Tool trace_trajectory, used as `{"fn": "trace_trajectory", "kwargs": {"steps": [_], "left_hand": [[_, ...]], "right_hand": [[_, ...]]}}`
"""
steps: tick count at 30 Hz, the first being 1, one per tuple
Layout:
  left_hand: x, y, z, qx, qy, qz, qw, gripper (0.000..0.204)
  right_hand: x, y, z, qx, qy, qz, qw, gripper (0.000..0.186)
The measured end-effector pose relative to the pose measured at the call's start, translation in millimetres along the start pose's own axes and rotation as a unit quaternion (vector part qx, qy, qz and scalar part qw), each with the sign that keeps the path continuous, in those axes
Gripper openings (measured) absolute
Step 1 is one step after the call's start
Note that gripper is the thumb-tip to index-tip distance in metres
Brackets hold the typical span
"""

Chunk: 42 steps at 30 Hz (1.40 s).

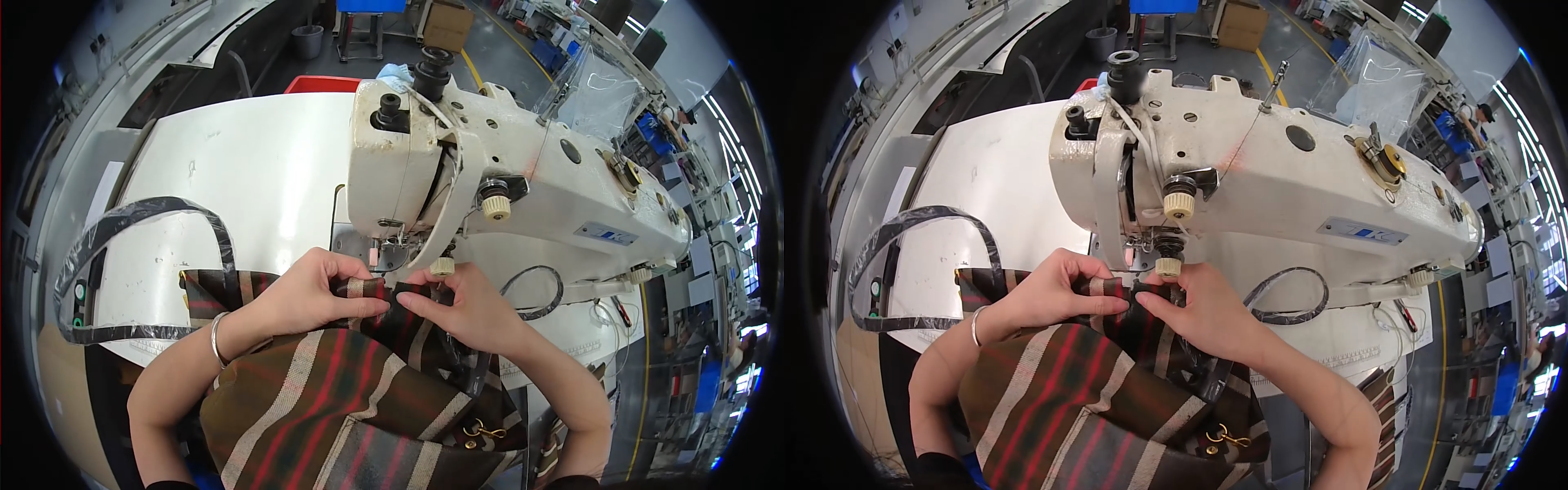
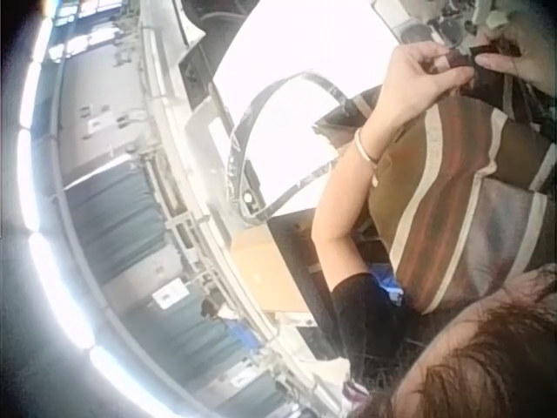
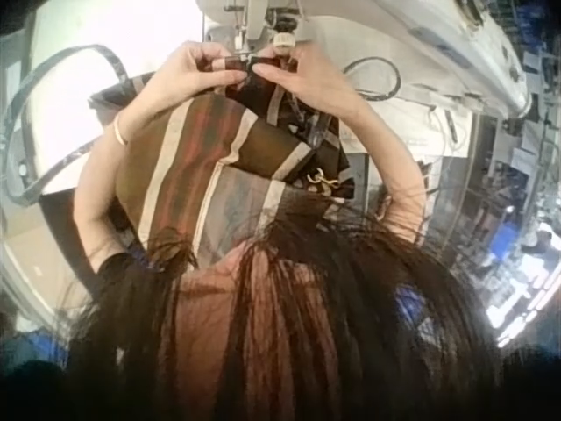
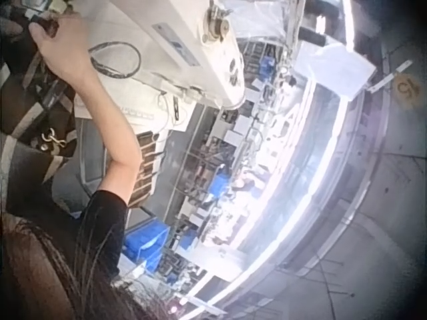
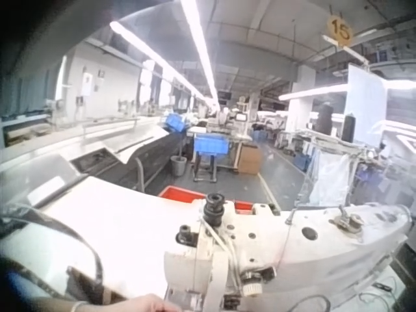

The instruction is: Sew the inner lining of a striped leather bag using a sewing machine.

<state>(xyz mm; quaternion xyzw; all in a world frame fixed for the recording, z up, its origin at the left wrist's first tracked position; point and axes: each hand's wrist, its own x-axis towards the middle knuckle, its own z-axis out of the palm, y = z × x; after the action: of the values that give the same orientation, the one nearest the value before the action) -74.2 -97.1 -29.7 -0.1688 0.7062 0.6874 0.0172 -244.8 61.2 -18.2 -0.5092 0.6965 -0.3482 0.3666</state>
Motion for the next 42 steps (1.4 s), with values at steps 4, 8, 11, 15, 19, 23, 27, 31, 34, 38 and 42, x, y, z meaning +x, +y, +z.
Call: {"fn": "trace_trajectory", "kwargs": {"steps": [4, 8, 11, 15, 19, 23, 27, 31, 34, 38, 42], "left_hand": [[-1, 5, 2, 0.045, 0.008, 0.012, 0.999, 0.017], [-2, 5, 0, 0.052, -0.011, -0.002, 0.999, 0.017], [-2, 4, -1, 0.031, -0.030, 0.028, 0.999, 0.017], [0, 3, -1, 0.006, -0.033, 0.053, 0.998, 0.015], [0, 3, -2, -0.018, -0.048, 0.005, 0.999, 0.015], [2, 4, -3, 0.006, -0.042, -0.001, 0.999, 0.018], [8, 3, -2, 0.067, -0.025, -0.025, 0.997, 0.023], [12, -1, 1, 0.060, 0.000, 0.037, 0.998, 0.033], [15, -5, 2, 0.081, 0.026, 0.038, 0.996, 0.042], [23, -20, 3, 0.107, 0.043, 0.078, 0.990, 0.046], [32, -43, 9, 0.216, 0.096, 0.137, 0.962, 0.051]], "right_hand": [[-2, -3, 4, -0.028, 0.016, 0.005, 0.999, 0.027], [-2, -3, 7, -0.024, 0.026, 0.000, 0.999, 0.027], [-2, -5, 7, -0.028, 0.033, -0.002, 0.999, 0.028], [-2, -8, 8, -0.022, 0.042, 0.001, 0.999, 0.032], [-1, -7, 8, 0.000, 0.037, 0.021, 0.999, 0.030], [3, -1, 8, 0.052, 0.024, 0.021, 0.998, 0.026], [5, 3, 9, 0.081, 0.015, -0.006, 0.997, 0.026], [5, 2, 9, 0.117, 0.003, -0.007, 0.993, 0.024], [5, 2, 8, 0.108, 0.003, -0.005, 0.994, 0.022], [8, 7, 11, 0.116, 0.008, -0.025, 0.993, 0.020], [15, 18, 24, 0.077, 0.040, -0.012, 0.996, 0.020]]}}
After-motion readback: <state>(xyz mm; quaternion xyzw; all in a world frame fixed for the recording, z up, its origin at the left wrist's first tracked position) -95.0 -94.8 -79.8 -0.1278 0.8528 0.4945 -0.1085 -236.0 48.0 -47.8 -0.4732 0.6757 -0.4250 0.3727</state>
